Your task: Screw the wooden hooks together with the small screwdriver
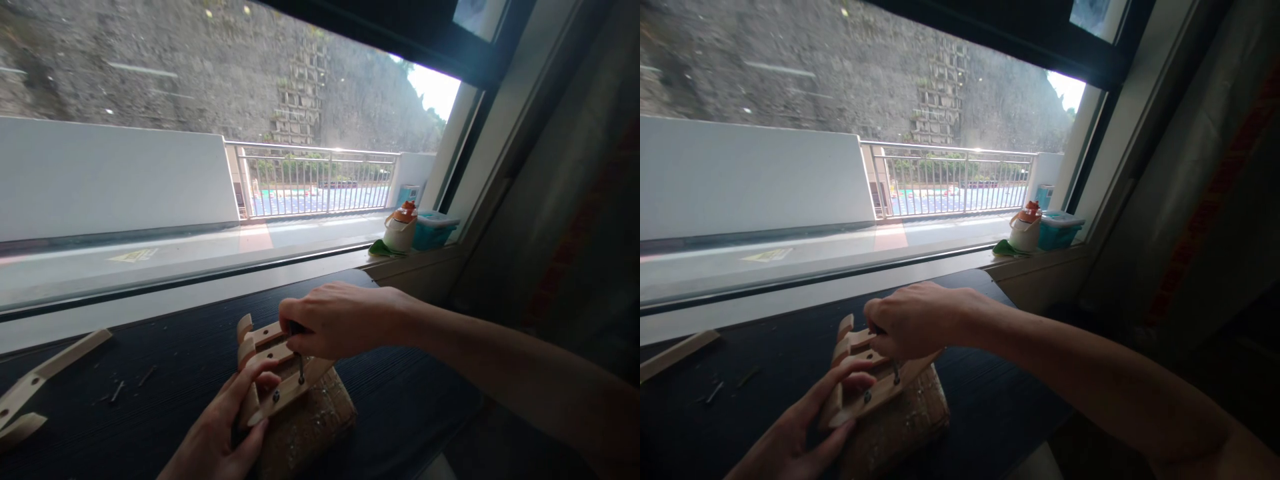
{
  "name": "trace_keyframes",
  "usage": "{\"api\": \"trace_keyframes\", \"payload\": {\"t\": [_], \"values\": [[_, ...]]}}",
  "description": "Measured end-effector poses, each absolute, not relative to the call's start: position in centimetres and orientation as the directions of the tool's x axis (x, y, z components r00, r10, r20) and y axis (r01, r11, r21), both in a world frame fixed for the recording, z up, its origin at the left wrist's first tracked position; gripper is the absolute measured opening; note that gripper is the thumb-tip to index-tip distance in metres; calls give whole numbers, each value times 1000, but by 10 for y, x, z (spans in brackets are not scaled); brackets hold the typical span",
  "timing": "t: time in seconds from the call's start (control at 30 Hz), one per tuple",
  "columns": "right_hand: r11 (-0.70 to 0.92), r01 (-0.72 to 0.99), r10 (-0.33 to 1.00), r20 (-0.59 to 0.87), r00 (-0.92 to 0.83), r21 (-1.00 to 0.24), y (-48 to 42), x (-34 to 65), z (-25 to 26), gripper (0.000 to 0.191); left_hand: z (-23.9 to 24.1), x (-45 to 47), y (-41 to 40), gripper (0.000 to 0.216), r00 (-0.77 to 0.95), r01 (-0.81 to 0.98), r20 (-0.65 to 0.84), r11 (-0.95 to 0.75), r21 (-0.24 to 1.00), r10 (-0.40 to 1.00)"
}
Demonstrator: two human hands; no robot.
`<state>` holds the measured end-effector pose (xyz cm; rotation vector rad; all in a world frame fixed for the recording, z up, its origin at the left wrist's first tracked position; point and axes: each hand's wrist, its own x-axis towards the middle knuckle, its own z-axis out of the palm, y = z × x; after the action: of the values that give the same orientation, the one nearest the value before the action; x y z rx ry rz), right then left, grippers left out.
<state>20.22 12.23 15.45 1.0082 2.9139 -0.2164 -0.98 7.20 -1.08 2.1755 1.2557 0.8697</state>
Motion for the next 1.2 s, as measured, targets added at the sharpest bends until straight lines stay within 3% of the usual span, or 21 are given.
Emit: {"api": "trace_keyframes", "payload": {"t": [0.23,0.57,0.87,1.2], "values": [[786,605,596,-103,-797,-128,119,202,158,23,-11,-8,71,49,342,593,281,-438,676,897],[674,671,705,0,-709,-308,132,206,139,28,-5,-5,72,48,314,584,274,-413,699,909],[810,549,548,-64,-834,-208,129,210,157,20,-7,-6,71,46,331,604,224,-388,696,917],[719,644,654,-59,-754,-261,134,214,145,26,-8,-7,72,47,330,590,234,-393,706,915]]}}
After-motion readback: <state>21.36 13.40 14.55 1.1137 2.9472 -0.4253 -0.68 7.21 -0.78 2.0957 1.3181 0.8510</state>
